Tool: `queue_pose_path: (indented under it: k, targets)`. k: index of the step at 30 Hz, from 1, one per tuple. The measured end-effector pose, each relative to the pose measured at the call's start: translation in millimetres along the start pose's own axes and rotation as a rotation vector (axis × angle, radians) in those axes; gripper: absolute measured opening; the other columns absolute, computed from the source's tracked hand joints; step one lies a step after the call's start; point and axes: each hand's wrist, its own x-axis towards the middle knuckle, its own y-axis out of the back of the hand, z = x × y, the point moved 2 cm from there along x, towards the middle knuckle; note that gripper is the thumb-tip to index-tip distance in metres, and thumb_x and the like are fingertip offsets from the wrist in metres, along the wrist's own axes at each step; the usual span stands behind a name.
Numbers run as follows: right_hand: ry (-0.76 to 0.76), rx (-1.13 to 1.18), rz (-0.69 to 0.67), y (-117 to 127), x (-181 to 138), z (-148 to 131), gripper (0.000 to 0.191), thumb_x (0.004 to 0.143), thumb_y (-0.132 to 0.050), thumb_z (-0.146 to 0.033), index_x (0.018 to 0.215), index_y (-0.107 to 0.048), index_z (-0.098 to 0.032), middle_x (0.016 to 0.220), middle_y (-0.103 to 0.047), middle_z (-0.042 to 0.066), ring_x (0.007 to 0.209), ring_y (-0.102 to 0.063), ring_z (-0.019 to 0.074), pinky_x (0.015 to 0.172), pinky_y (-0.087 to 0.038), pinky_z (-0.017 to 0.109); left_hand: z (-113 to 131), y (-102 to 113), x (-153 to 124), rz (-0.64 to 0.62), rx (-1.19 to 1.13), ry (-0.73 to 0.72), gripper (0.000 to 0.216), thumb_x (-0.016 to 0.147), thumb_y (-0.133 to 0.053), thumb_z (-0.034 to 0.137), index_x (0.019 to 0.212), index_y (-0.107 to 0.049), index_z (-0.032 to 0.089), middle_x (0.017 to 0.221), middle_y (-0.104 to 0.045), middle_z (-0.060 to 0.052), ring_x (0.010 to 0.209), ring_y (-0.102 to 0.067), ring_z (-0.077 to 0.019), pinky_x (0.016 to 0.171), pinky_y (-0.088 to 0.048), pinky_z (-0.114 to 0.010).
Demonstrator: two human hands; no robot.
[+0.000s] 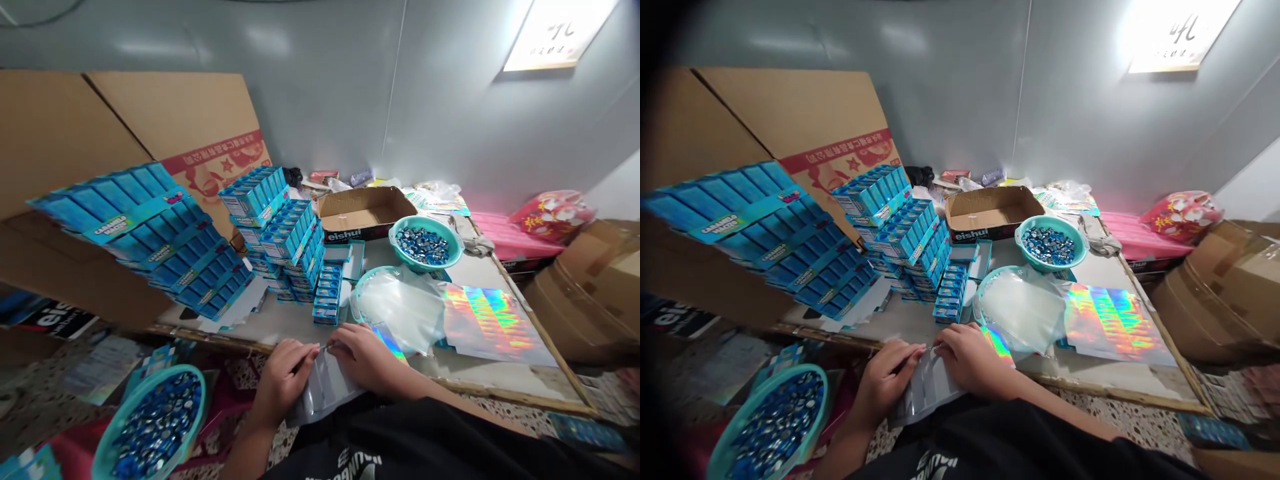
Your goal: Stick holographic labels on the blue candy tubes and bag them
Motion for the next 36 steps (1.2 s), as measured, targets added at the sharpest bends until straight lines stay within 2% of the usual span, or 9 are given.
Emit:
queue_pose_path:
  k: [5, 14, 17, 26, 31, 36]
  targets:
    - [0.052, 0.015, 0.076, -5.6, -3.1, 9.5, 0.011, 0.093, -0.059, -0.017, 0.088, -0.068, -0.021, 0.088, -0.072, 0.002, 0.082, -0.064, 0.015, 0.078, -0.041, 0.03, -3.4, -3.6, 2.8, -0.03, 0.003, -0.004, 0.012, 0.094, -0.056, 0.016, 0.097, -0.067, 0.019, 0.081, -0.069, -0.001, 0.075, -0.059, -0.0139, 0.074, -0.045, -0.027]
    - [0.143, 0.005, 0.25, -3.1, -6.0, 14.9, 0.018, 0.095, -0.054, -0.017, 0.092, -0.071, -0.023, 0.099, -0.076, 0.003, 0.092, -0.069, 0.0159, 0.085, -0.046, 0.033, -5.3, -9.5, 14.0, -0.007, -0.027, -0.03, 0.012, 0.093, -0.056, 0.014, 0.096, -0.068, 0.018, 0.078, -0.068, -0.002, 0.073, -0.058, -0.014, 0.071, -0.044, -0.028]
    - [0.147, -0.006, 0.26, -2.7, -7.5, 16.0, 0.018, 0.095, -0.055, -0.017, 0.091, -0.072, -0.023, 0.1, -0.077, 0.002, 0.092, -0.069, 0.016, 0.086, -0.047, 0.034, -5.1, -11.8, 17.1, -0.011, -0.053, -0.026, 0.013, 0.094, -0.056, 0.015, 0.096, -0.068, 0.017, 0.077, -0.069, -0.002, 0.072, -0.059, -0.0141, 0.07, -0.045, -0.028]
    - [-0.015, -0.04, 0.178, -6.3, -13.3, 16.1, 0.015, 0.096, -0.058, -0.022, 0.089, -0.07, -0.021, 0.09, -0.074, 0.002, 0.082, -0.066, 0.0161, 0.08, -0.041, 0.034, -3.1, -18.5, 12.7, -0.019, -0.089, -0.025, 0.014, 0.093, -0.056, 0.014, 0.094, -0.069, 0.017, 0.077, -0.069, -0.003, 0.073, -0.059, -0.0149, 0.071, -0.046, -0.029]
    - [0.008, -0.055, 0.189, -5.5, -16.5, 14.1, 0.014, 0.096, -0.058, -0.02, 0.087, -0.068, -0.021, 0.091, -0.073, 0.002, 0.083, -0.066, 0.0156, 0.079, -0.04, 0.034, -2.6, -19.2, 10.8, -0.015, -0.094, 0.007, 0.015, 0.094, -0.055, 0.016, 0.093, -0.07, 0.017, 0.077, -0.07, -0.003, 0.072, -0.06, -0.0145, 0.07, -0.048, -0.029]
    - [0.074, 0.001, 0.272, -4.9, -21.0, 15.8, 0.016, 0.096, -0.053, -0.017, 0.091, -0.068, -0.02, 0.098, -0.075, 0.004, 0.09, -0.068, 0.0162, 0.084, -0.044, 0.035, -2.4, -19.0, 11.1, -0.008, -0.075, 0.026, 0.016, 0.094, -0.056, 0.021, 0.092, -0.071, 0.018, 0.078, -0.071, -0.004, 0.073, -0.062, -0.0153, 0.071, -0.05, -0.029]
